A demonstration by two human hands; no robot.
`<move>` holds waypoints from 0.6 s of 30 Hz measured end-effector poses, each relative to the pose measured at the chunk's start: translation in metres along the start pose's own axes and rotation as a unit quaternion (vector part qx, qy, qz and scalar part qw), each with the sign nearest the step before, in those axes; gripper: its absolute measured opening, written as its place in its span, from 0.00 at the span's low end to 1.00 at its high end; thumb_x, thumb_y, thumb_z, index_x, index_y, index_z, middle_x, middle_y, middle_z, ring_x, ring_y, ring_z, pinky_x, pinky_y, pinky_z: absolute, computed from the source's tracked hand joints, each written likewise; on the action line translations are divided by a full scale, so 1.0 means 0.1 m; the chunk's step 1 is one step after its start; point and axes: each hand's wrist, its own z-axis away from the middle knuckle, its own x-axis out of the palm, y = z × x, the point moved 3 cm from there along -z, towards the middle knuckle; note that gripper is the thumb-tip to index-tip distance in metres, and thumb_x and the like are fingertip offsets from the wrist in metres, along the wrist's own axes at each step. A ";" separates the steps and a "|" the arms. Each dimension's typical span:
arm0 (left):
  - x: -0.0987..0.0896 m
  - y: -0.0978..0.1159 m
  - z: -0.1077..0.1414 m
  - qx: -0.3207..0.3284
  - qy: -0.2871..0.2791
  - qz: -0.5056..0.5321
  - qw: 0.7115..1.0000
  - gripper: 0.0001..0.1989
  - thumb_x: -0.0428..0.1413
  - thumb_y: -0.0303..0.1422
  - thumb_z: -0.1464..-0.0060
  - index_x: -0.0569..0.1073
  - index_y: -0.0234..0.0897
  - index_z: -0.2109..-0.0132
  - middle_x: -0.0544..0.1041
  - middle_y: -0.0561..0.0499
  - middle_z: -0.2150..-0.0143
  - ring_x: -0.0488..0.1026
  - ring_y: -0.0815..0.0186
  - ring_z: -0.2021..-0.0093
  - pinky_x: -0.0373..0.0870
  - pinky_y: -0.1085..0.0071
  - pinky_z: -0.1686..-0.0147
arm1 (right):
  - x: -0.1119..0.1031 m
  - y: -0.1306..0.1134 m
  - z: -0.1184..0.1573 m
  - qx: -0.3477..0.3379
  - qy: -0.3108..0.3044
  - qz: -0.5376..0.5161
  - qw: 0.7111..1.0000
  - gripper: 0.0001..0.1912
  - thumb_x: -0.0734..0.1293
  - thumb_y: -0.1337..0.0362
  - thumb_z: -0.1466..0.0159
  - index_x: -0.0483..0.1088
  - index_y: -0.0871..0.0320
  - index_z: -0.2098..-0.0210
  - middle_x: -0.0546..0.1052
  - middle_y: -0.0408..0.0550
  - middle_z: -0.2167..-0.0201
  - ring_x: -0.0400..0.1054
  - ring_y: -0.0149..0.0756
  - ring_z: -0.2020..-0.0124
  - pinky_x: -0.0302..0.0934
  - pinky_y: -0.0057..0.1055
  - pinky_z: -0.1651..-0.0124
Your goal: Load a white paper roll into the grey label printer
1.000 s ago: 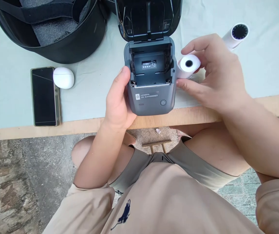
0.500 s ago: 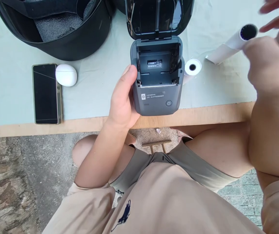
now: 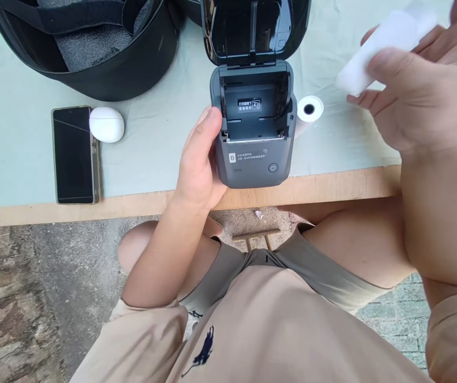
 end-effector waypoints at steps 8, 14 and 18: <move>-0.03 -0.01 -0.01 0.003 0.010 -0.018 1.000 0.17 0.45 0.43 0.39 0.75 0.40 0.59 0.78 0.50 0.55 0.76 0.63 0.58 0.73 0.66 0.53 | 0.15 -0.04 0.02 0.108 -0.004 -0.069 0.992 0.18 0.74 0.62 0.48 0.72 0.49 0.58 0.75 0.46 0.58 0.71 0.35 0.67 0.67 0.34 0.75; -0.02 -0.01 -0.01 0.005 0.001 0.001 1.000 0.17 0.45 0.41 0.38 0.75 0.40 0.60 0.78 0.50 0.56 0.76 0.63 0.59 0.73 0.66 0.53 | 0.20 -0.10 0.03 0.147 0.033 -0.083 0.985 0.15 0.64 0.72 0.42 0.73 0.47 0.61 0.65 0.42 0.75 0.69 0.31 0.72 0.66 0.32 0.73; -0.02 -0.01 -0.01 0.004 0.004 -0.003 1.000 0.17 0.44 0.41 0.38 0.75 0.40 0.60 0.78 0.50 0.56 0.76 0.63 0.59 0.73 0.65 0.53 | 0.20 -0.07 -0.01 0.159 0.022 -0.108 0.981 0.15 0.61 0.71 0.38 0.69 0.45 0.58 0.69 0.41 0.70 0.70 0.30 0.70 0.63 0.30 0.73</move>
